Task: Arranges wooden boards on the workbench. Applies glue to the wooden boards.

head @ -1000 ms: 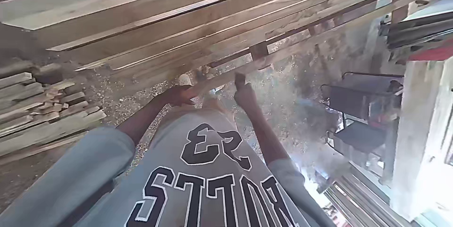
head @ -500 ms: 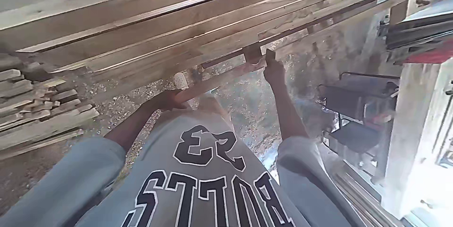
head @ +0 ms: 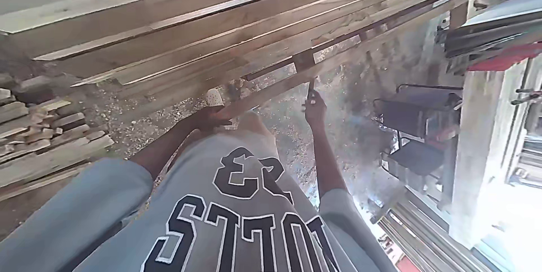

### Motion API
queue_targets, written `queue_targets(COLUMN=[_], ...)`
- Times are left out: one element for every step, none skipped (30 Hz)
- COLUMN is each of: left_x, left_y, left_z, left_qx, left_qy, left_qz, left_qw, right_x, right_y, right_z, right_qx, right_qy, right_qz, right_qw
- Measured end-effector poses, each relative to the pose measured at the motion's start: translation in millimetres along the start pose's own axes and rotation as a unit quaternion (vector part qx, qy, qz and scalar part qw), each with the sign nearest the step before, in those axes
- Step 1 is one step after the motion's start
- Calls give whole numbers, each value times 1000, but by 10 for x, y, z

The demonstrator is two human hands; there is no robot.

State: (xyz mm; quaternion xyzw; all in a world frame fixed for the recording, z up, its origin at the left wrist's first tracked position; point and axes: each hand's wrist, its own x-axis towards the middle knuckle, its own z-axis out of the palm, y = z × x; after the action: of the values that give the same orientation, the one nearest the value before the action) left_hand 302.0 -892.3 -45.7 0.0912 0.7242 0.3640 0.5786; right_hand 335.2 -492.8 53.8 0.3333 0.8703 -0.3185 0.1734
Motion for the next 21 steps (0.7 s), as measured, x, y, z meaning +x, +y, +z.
queue_targets(left_x=[-15,-7,8,-5,-42,-51,-39,-26,-24,-30,-50,-54,-63,-101,-165,-234,-288,-349,-418,-467,-486], left_y=[14,22,18,15,24,22,18,-3,-25,-28,-8,-7,-15,-84,-196,-303,-389,-472,-564,-636,-700], left_z=[18,28,20,23,35,28,2,1,16,7,1,-7,-19,-46,-76,-84,-110,-116,-76,-66,-67], left_qx=[-4,2,8,6,2,-5,-16,-29,-35,-36,-39,-42,-46,-52,-60,-77,-105,-134,-158,-169,-172], left_qy=[-5,-8,-9,-9,-10,-4,1,5,4,0,0,1,1,1,0,-8,-12,-18,-27,-30,-27], left_qz=[-9,-20,-29,-37,-38,-31,-21,-15,-12,-9,2,20,29,39,46,50,57,59,56,55,53], left_qw=[1000,1000,1000,999,999,1000,1000,999,999,999,999,999,999,998,997,996,993,989,986,984,983], right_x=[95,179,222,185,94,45,46,55,99,181,275,353,384,348,234,76,-34,-137,-283,-430,-577], right_y=[140,243,287,336,388,394,368,331,287,176,33,-130,-301,-466,-615,-716,-798,-788,-718,-661,-623], right_z=[107,211,296,353,351,287,187,71,-45,-153,-231,-263,-247,-161,-54,16,57,96,128,155,192], right_qx=[-4,-21,-58,-89,-116,-142,-141,-125,-110,-90,-72,-59,-64,-101,-158,-204,-227,-233,-217,-181,-136], right_qy=[40,67,82,88,78,57,40,34,32,26,15,1,-14,-31,-55,-91,-129,-155,-175,-194,-210], right_qz=[-30,-50,-48,-39,-21,-3,5,4,4,9,22,39,51,40,18,-1,-9,-10,-1,7,13], right_qw=[999,996,994,991,990,988,989,992,993,996,997,998,997,994,986,975,965,960,960,964,968])
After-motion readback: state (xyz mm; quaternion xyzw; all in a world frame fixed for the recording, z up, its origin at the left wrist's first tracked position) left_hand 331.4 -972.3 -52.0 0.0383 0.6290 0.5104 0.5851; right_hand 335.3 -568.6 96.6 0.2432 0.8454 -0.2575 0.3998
